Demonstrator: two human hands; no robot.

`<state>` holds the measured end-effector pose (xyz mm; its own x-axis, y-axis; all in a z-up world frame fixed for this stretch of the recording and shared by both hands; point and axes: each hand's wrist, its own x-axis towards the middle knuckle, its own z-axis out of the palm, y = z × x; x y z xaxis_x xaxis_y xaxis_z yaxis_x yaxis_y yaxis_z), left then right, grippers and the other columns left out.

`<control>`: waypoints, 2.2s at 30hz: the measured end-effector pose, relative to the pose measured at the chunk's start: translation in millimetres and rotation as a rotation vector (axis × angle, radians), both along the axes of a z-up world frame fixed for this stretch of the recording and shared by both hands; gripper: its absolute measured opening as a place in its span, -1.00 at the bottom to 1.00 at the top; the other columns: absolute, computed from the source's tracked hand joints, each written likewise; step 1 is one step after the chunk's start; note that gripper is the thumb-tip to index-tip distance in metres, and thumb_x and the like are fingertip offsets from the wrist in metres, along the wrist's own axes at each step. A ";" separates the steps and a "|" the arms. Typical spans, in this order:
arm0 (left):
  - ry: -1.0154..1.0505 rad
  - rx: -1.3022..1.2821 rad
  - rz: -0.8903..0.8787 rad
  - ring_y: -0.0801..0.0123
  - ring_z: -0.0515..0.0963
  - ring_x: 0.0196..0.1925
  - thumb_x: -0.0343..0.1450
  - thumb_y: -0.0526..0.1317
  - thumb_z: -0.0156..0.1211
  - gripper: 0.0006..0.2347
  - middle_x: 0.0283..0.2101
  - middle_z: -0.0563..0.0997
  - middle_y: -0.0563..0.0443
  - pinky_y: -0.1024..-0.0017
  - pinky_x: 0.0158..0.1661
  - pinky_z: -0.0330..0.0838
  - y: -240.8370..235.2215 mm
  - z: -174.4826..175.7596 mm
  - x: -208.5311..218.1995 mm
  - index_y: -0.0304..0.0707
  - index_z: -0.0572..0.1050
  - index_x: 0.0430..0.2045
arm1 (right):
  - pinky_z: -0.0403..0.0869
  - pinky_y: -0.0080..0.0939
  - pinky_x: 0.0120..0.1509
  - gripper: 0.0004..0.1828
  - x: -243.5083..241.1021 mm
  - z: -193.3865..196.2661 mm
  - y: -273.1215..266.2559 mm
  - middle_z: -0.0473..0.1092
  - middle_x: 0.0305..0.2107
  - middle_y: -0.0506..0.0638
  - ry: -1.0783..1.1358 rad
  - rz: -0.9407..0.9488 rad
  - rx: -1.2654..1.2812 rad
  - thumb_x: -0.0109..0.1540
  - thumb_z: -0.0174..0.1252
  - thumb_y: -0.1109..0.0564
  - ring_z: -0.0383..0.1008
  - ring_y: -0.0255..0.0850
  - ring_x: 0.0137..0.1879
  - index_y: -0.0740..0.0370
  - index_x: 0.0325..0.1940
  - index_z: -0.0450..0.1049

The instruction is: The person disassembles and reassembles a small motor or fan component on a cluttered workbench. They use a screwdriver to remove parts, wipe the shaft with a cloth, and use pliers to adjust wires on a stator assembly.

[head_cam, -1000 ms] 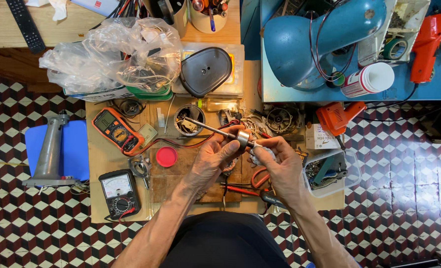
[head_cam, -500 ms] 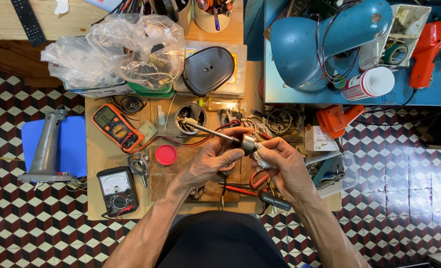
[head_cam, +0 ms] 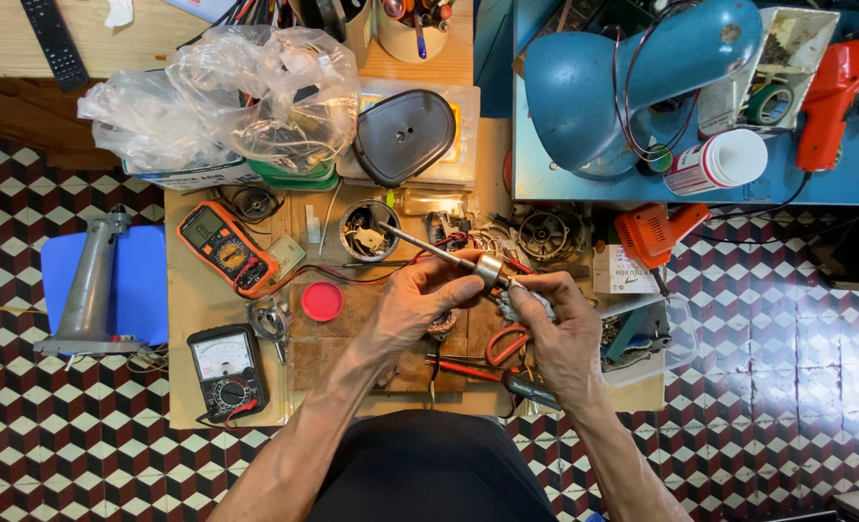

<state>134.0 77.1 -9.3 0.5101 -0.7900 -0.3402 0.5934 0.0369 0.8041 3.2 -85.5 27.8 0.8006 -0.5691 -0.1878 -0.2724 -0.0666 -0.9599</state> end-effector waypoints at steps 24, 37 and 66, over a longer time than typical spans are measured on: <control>0.234 -0.191 0.151 0.47 0.59 0.02 0.31 -0.07 0.43 -0.49 0.01 0.62 0.01 0.47 0.09 0.47 -23.1 15.3 -5.1 -0.22 0.41 0.11 | 0.57 -0.24 -0.08 -0.86 5.8 0.4 15.7 0.50 -0.27 0.09 -0.295 -0.182 0.492 0.33 0.17 0.23 0.56 -0.22 -0.19 0.33 -0.06 0.42; 0.391 -0.295 0.198 0.55 0.61 0.02 0.32 -0.20 0.34 -0.55 -0.04 0.65 0.09 0.55 0.13 0.47 -20.6 9.9 -11.5 -0.18 0.43 0.13 | 0.61 -0.32 0.00 -0.83 3.4 -3.2 19.8 0.53 -0.23 0.04 -0.182 -0.145 0.103 0.35 0.14 0.15 0.61 -0.31 -0.14 0.29 -0.04 0.45; 0.283 -0.330 0.081 0.37 0.45 0.30 0.52 -0.28 0.14 -0.53 0.36 0.44 0.02 0.39 0.20 0.30 0.8 10.0 -8.0 -0.23 0.28 0.39 | 0.49 -0.44 -0.07 -0.69 16.1 17.4 -7.4 0.59 -0.30 -0.10 0.208 -0.030 0.181 0.26 0.22 0.04 0.53 -0.44 -0.20 0.25 0.01 0.63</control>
